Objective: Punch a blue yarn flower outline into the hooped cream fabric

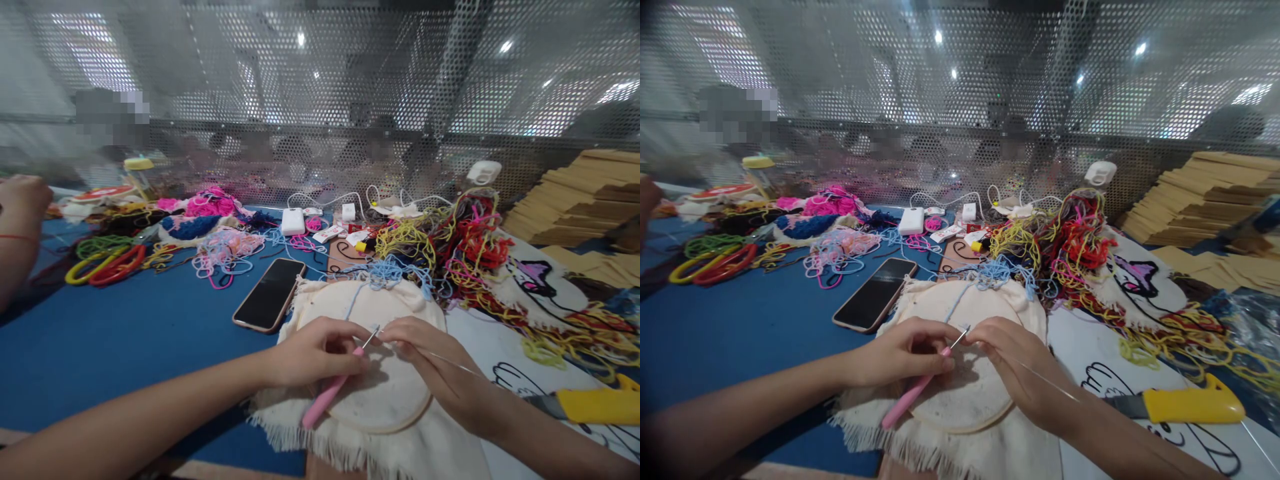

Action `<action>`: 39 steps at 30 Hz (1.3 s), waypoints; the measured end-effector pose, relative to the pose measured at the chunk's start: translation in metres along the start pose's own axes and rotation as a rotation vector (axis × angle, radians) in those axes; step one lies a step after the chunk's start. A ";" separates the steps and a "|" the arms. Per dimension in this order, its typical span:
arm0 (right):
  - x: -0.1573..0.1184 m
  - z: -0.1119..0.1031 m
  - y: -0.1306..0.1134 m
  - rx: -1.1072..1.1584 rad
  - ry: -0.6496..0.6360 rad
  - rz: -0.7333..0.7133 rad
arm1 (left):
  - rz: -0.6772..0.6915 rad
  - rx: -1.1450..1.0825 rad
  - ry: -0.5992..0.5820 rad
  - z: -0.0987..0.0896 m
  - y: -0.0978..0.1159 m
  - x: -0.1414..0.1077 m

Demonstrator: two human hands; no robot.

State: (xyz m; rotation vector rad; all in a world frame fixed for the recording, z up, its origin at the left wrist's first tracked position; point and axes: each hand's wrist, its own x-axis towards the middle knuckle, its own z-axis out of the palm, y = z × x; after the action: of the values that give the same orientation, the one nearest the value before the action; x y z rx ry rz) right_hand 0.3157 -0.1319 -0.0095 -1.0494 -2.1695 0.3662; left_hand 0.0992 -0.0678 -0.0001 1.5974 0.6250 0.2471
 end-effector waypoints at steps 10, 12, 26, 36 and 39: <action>-0.005 -0.001 0.005 0.031 0.155 -0.065 | -0.039 -0.060 0.005 0.001 -0.001 0.001; -0.005 -0.001 0.005 0.026 0.153 -0.056 | -0.041 -0.052 0.008 0.001 0.000 0.001; -0.002 -0.002 0.002 0.019 0.138 -0.051 | -0.032 -0.042 0.002 0.001 0.000 0.001; -0.002 -0.002 0.002 0.031 0.139 -0.053 | -0.032 -0.029 0.003 0.001 -0.001 0.001; -0.003 -0.003 0.001 0.015 0.139 -0.053 | -0.030 -0.041 0.007 0.001 0.000 0.001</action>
State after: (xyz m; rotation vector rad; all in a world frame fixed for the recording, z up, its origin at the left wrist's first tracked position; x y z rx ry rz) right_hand 0.3197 -0.1336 -0.0090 -0.9780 -2.0633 0.2767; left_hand 0.1007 -0.0679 0.0000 1.5470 0.6453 0.2418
